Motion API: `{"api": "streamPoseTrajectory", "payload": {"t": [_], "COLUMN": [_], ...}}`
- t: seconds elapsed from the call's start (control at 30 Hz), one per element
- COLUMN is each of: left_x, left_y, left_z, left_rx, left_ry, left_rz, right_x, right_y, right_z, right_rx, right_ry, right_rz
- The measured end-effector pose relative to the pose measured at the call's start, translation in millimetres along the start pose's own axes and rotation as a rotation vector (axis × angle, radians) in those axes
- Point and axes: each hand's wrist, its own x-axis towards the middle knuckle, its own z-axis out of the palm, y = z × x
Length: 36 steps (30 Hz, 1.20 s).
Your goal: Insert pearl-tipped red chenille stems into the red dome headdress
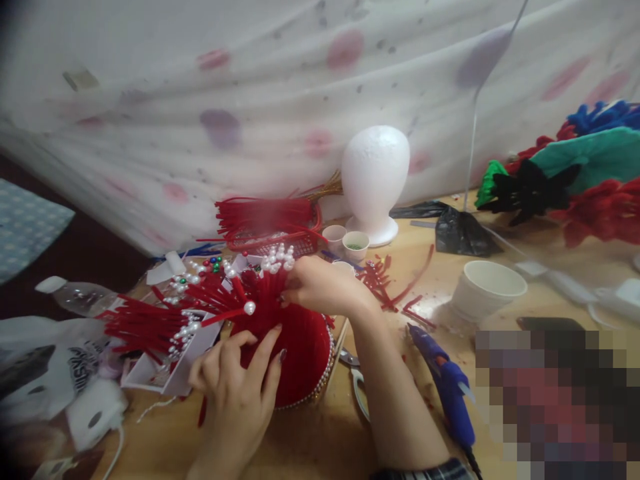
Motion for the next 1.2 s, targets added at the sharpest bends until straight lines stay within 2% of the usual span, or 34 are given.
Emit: {"api": "streamPoseTrajectory", "payload": {"t": [0.13, 0.3, 0.6, 0.83, 1.0, 1.2], "left_x": [-3, -9, -14, -13, -12, -11], "left_y": [2, 8, 11, 18, 19, 20], "left_z": [0.0, 3.7, 0.3, 4.3, -1.3, -3.0], "left_rx": [0.043, 0.047, 0.098, 0.039, 0.075, 0.080], "left_ry": [-0.040, -0.023, -0.089, -0.035, -0.122, -0.129], "left_rz": [0.024, -0.040, -0.002, -0.085, -0.115, -0.120], "right_x": [-1, 0, -2, -1, -2, -2], "right_y": [1, 2, -1, -1, -1, -5], "right_z": [1, 2, -1, -1, -3, -3], "right_rx": [-0.002, -0.054, -0.026, -0.083, -0.131, -0.094], "right_ry": [0.030, 0.027, 0.064, 0.051, 0.033, 0.064], "right_rz": [0.000, 0.016, -0.032, 0.013, 0.001, -0.066]}}
